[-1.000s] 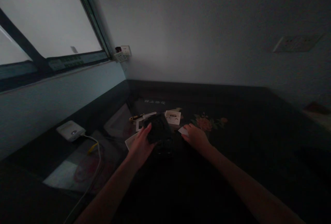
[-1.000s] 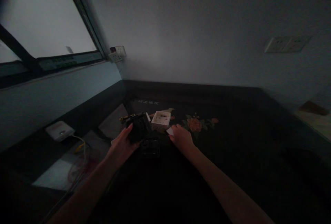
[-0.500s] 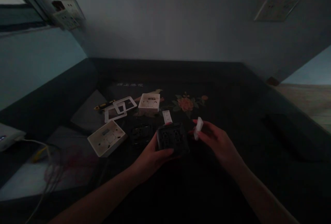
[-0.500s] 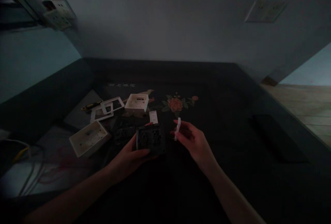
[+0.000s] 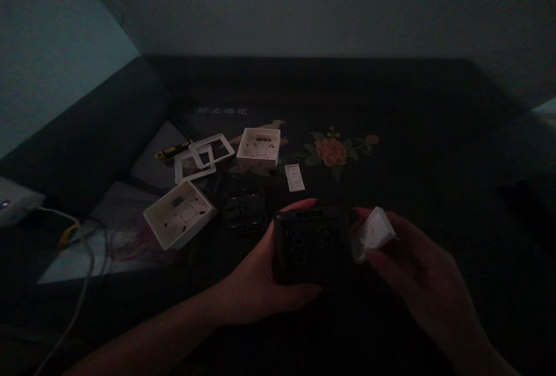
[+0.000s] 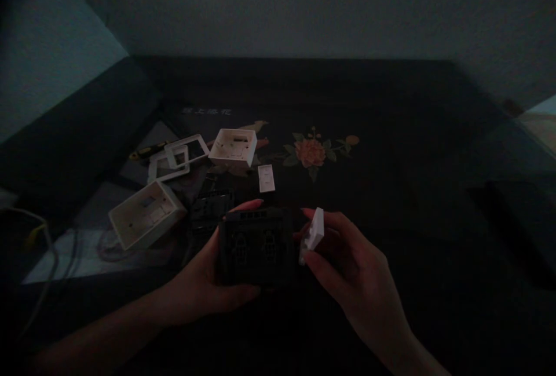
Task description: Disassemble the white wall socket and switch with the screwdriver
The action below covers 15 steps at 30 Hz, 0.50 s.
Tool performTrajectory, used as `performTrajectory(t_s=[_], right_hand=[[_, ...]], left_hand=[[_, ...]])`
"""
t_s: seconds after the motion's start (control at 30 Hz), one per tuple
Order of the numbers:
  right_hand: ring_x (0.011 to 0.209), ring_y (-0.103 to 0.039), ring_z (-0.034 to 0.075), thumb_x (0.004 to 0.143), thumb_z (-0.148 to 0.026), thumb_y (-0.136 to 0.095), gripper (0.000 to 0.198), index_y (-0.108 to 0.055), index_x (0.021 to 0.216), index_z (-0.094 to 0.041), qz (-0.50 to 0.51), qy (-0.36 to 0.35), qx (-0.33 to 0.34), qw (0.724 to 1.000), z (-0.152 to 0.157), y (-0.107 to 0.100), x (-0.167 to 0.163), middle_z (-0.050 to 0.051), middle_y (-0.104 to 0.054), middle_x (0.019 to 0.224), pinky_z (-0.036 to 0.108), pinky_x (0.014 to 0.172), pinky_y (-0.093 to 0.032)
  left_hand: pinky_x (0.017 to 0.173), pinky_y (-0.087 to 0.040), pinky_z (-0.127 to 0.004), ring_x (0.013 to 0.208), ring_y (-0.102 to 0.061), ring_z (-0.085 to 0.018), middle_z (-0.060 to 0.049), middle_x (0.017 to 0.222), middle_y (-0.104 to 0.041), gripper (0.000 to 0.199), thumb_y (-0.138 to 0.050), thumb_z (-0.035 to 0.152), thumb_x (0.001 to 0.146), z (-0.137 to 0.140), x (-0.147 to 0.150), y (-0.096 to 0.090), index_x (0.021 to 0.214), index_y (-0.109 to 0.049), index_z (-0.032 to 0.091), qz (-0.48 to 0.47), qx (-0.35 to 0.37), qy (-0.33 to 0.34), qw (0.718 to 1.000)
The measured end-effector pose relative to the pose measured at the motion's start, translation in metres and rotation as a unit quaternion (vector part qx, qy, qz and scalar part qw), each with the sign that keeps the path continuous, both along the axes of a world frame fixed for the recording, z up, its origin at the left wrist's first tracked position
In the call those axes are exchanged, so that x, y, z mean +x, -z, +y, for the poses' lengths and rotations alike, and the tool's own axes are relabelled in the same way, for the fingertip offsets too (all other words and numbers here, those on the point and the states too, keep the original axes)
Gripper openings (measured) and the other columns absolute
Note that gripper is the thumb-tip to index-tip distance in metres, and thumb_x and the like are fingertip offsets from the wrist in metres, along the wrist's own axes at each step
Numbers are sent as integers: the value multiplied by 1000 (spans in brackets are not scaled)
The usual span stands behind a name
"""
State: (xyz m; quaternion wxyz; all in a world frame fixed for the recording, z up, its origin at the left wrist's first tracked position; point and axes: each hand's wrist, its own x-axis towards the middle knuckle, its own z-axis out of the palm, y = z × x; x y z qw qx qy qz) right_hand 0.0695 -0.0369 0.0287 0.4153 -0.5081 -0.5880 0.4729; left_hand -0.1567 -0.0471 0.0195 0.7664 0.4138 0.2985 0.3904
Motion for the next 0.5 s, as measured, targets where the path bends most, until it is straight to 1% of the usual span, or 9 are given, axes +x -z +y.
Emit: performTrajectory(t_s=[0.03, 0.1, 0.2, 0.27, 0.33, 0.4, 0.47, 0.5], right_hand=[[82, -78, 19, 81, -22, -72, 35, -68, 112, -37, -5, -3, 8, 1000, -1, -1, 0, -3, -79, 101, 26, 71, -66], [81, -78, 19, 80, -20, -71, 37, -68, 111, -40, -12, -7, 15, 1000, -2, -4, -2, -5, -79, 99, 25, 70, -66], [79, -77, 17, 80, -16, -71, 39, -69, 110, -41, -11, -13, 13, 1000, -1, -7, -4, -7, -79, 97, 23, 70, -65], [80, -77, 16, 79, -14, -71, 40, -69, 109, -42, -4, -18, 5, 1000, -1, -7, -5, -8, -79, 96, 22, 71, -65], [82, -77, 16, 80, -15, -71, 40, -68, 109, -41, 3, -24, -1, 1000, -1, -7, -6, -7, -78, 98, 23, 72, -65], [84, -77, 17, 81, -17, -71, 39, -68, 111, -41, 2, -27, -8, 1000, -2, -7, -6, -6, -78, 102, 24, 74, -65], [85, -76, 17, 81, -20, -71, 36, -67, 111, -38, 4, -26, -16, 1000, -3, -7, -6, -3, -78, 104, 25, 75, -65], [84, -76, 18, 81, -21, -72, 33, -67, 110, -36, 10, -26, -23, 999, -3, -6, -6, -2, -78, 101, 25, 73, -65]], left_hand=[[98, -52, -26, 129, -57, -20, 4, 143, -57, 81, -78, 6, 80, -1, 0, -1, 140, -44, 49, -16, -8, 9, 1000], [97, -54, -28, 130, -56, -23, 3, 144, -56, 75, -79, 14, 81, -2, -1, -1, 140, -46, 47, -57, -35, 16, 998], [93, -57, -31, 128, -58, -27, -2, 142, -59, 57, -75, 28, 86, -2, -1, 1, 137, -53, 41, -118, -94, -1, 989], [87, -60, -33, 123, -62, -27, -2, 138, -62, 49, -72, 30, 89, -1, 0, 2, 135, -55, 39, -148, -136, -11, 980], [83, -62, -33, 118, -65, -26, -1, 135, -64, 46, -71, 31, 90, 1, 0, 3, 134, -57, 38, -159, -168, -15, 973], [82, -62, -33, 113, -67, -25, 0, 132, -66, 46, -71, 32, 89, 3, 1, 3, 132, -58, 38, -156, -182, -22, 971], [80, -62, -34, 114, -67, -26, -1, 132, -66, 49, -73, 35, 88, 4, 2, 3, 134, -56, 38, -148, -186, -27, 971], [80, -62, -35, 116, -66, -27, -1, 134, -64, 53, -73, 36, 87, 4, 2, 2, 137, -54, 39, -144, -187, -31, 971]])
